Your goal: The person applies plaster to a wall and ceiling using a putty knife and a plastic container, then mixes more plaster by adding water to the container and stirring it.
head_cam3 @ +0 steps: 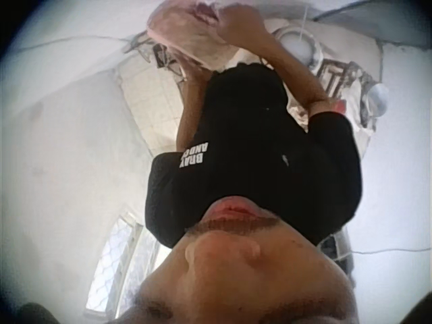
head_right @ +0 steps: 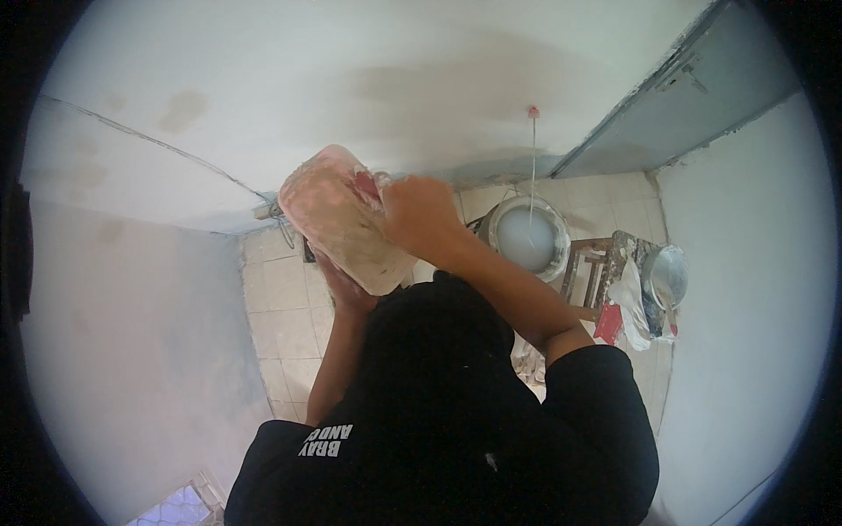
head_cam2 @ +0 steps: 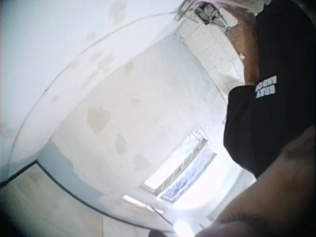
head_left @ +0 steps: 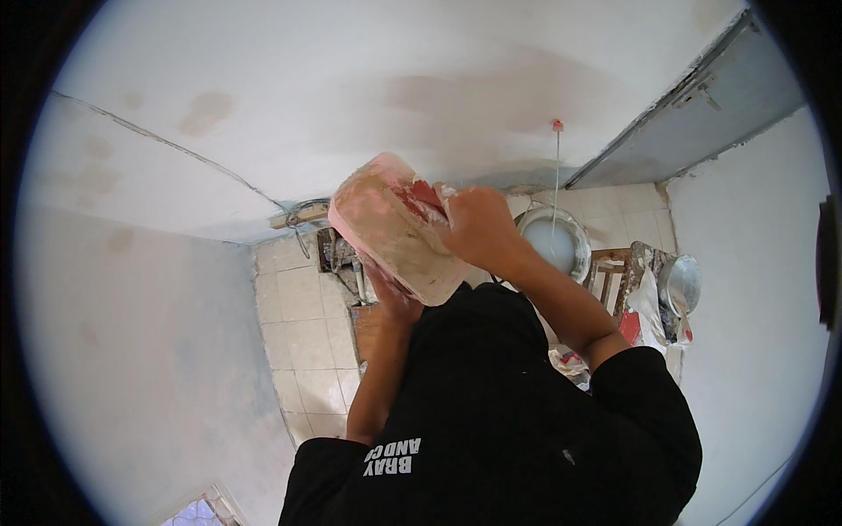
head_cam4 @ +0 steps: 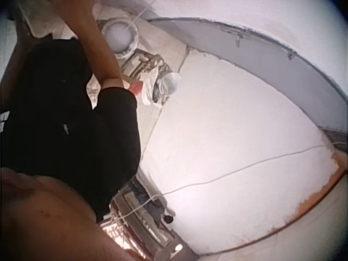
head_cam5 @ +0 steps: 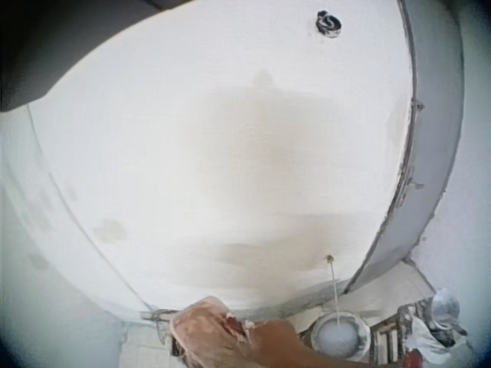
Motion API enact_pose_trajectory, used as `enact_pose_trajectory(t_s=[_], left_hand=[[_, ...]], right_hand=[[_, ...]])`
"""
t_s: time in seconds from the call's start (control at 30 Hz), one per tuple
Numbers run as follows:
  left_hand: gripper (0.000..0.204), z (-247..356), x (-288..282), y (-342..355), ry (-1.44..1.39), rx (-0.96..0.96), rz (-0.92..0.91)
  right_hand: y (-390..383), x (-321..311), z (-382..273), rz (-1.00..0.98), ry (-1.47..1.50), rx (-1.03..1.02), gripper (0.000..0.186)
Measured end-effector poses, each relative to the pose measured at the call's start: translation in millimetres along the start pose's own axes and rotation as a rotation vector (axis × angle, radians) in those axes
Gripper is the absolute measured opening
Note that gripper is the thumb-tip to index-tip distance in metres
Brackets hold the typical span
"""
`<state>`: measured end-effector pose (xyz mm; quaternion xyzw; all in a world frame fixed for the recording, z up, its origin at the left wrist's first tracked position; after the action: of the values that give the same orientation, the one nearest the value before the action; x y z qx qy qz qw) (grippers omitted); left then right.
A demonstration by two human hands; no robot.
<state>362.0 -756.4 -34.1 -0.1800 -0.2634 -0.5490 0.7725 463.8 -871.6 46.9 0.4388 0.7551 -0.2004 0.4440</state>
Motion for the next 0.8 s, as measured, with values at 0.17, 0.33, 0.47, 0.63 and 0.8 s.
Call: enact_pose_trajectory(t_s=[0.17,0.33,0.47,0.63,0.8], left_hand=[[0.057,-1.2,-8.3,-3.4,-0.21,-0.022,0.048],[0.062,-4.1,-7.5,-4.0,-0.147,-0.023,0.006],[0.065,-8.6,-5.4,-4.1,-0.238,-0.069,-0.019],[0.071,-12.4,-5.1,-1.2,-0.292,-0.149,-0.013],[0.077,-21.6,-17.1,-1.0,-0.342,-0.201,-0.004]], right_hand=[[-9.3,14.7,-7.9,-0.048,-0.034,-0.282,0.03],[-16.5,20.8,-7.6,0.041,0.202,-0.27,0.025],[-22.5,23.1,-0.7,0.082,0.338,-0.223,0.025],[-31.1,8.1,-2.2,0.105,0.33,-0.147,0.025],[-34.9,-34.0,-10.5,0.347,0.326,-0.148,0.022]])
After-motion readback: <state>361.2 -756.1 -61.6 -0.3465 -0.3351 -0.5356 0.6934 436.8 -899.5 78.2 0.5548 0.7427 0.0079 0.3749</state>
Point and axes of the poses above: each hand's wrist, its own y-axis towards the middle knuckle, its own x-axis out of the palm, z = x × y, the point moved 1 cm from there along y, towards the middle knuckle, and after that the axes turned 1 degree about -y, right-handed, at the moved point
